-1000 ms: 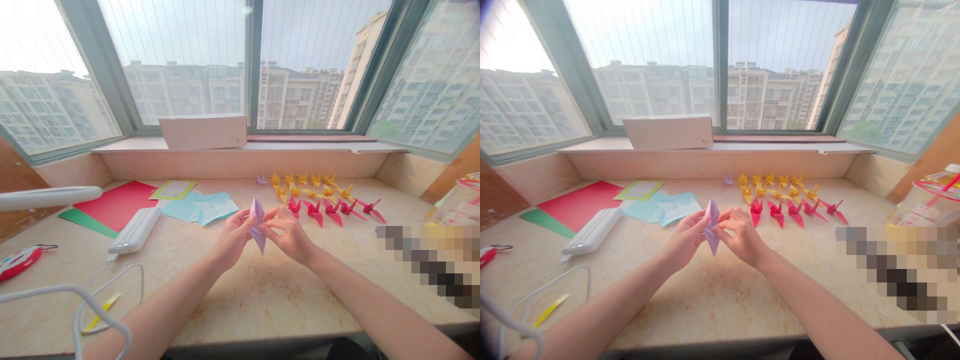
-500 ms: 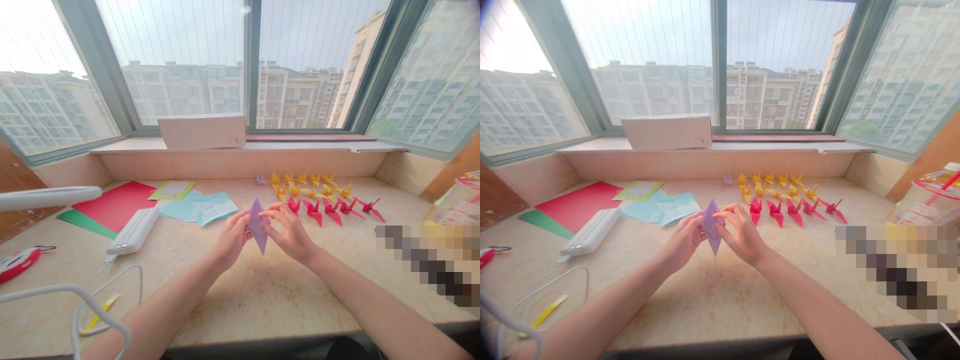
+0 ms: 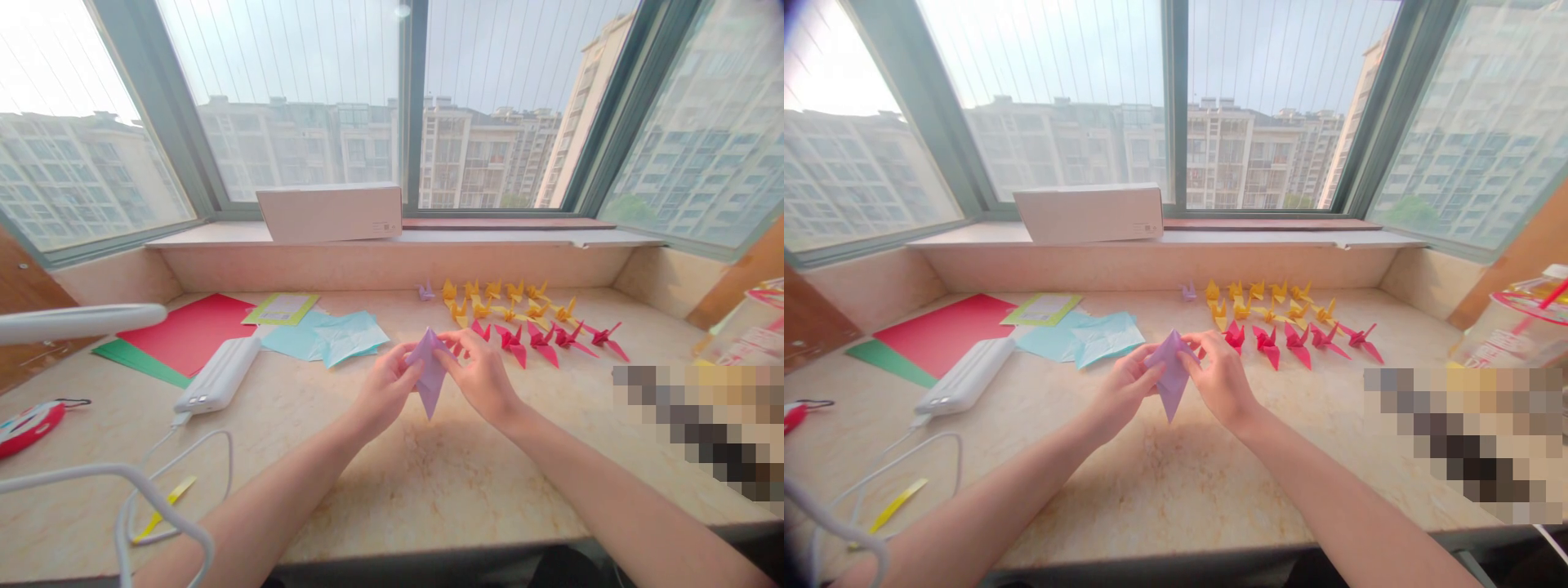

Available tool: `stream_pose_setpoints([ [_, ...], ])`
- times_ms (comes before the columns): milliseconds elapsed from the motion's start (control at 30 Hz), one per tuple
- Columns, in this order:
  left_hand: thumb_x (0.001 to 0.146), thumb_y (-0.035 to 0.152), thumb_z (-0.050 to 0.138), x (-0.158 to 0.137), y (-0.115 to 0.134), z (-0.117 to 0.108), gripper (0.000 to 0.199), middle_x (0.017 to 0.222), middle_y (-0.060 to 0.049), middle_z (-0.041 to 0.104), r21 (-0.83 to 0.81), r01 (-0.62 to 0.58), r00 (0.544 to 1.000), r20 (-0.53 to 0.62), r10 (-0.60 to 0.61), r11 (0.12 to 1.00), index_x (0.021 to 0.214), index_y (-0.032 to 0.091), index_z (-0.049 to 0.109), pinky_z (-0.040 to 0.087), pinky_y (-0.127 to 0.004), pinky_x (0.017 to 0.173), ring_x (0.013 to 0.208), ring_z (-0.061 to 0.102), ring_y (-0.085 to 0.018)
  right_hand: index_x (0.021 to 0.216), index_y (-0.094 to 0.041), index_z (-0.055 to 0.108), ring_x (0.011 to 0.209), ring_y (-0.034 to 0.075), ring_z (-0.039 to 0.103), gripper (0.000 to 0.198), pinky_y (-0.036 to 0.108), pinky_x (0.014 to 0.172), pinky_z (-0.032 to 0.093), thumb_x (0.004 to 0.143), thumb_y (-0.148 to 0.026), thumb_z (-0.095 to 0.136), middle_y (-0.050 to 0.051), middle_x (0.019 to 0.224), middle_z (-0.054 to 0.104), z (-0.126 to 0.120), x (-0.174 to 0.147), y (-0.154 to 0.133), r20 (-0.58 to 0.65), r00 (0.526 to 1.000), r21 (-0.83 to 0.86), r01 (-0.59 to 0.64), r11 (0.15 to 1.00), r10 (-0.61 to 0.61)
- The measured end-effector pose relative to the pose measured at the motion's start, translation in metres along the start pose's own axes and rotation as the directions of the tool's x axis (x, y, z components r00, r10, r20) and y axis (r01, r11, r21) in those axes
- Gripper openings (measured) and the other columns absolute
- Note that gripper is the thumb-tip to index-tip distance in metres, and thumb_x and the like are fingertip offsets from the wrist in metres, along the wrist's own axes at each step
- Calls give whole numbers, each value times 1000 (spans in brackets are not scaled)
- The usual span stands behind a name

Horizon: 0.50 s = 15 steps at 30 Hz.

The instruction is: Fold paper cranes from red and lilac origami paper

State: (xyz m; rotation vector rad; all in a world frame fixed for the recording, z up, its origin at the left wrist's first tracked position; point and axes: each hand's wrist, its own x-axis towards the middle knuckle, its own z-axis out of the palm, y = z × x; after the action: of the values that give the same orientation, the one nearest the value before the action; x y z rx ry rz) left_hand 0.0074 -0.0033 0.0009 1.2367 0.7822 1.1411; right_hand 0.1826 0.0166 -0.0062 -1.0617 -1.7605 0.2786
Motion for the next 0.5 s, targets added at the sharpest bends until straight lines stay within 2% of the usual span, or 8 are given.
stream_pose_setpoints([
  [133,77,35,76,0,0,0,43,88,-8,73,-27,18,999,27,-17,999,113,16,63,50,-30,71,79,68,-21,113,-21,69,78,21,66,27,36,75,54,89,-32,63,5,85,71,0,0,0,-16,998,14,-66,998,66],
  [300,77,31,76,2,1,-1,48,95,-9,74,-93,43,999,-7,-44,995,119,16,59,52,-36,79,86,69,-23,99,-22,71,89,24,69,18,38,80,54,93,-32,57,7,96,75,0,-1,3,-23,998,78,-53,996,55],
  [400,77,30,77,3,-1,-3,46,98,-9,74,-126,54,996,-60,-62,991,118,17,59,51,-37,84,89,70,-23,98,-23,67,94,24,68,14,39,84,53,95,-30,55,7,99,73,-1,-1,2,-50,999,84,17,996,-13],
  [500,77,32,78,5,-3,-6,44,99,-10,75,-183,37,996,-77,-52,982,114,16,60,50,-36,86,89,70,-22,96,-23,63,110,25,62,10,44,97,47,96,-26,53,9,114,69,-4,-1,-3,-67,985,19,159,987,-157],
])
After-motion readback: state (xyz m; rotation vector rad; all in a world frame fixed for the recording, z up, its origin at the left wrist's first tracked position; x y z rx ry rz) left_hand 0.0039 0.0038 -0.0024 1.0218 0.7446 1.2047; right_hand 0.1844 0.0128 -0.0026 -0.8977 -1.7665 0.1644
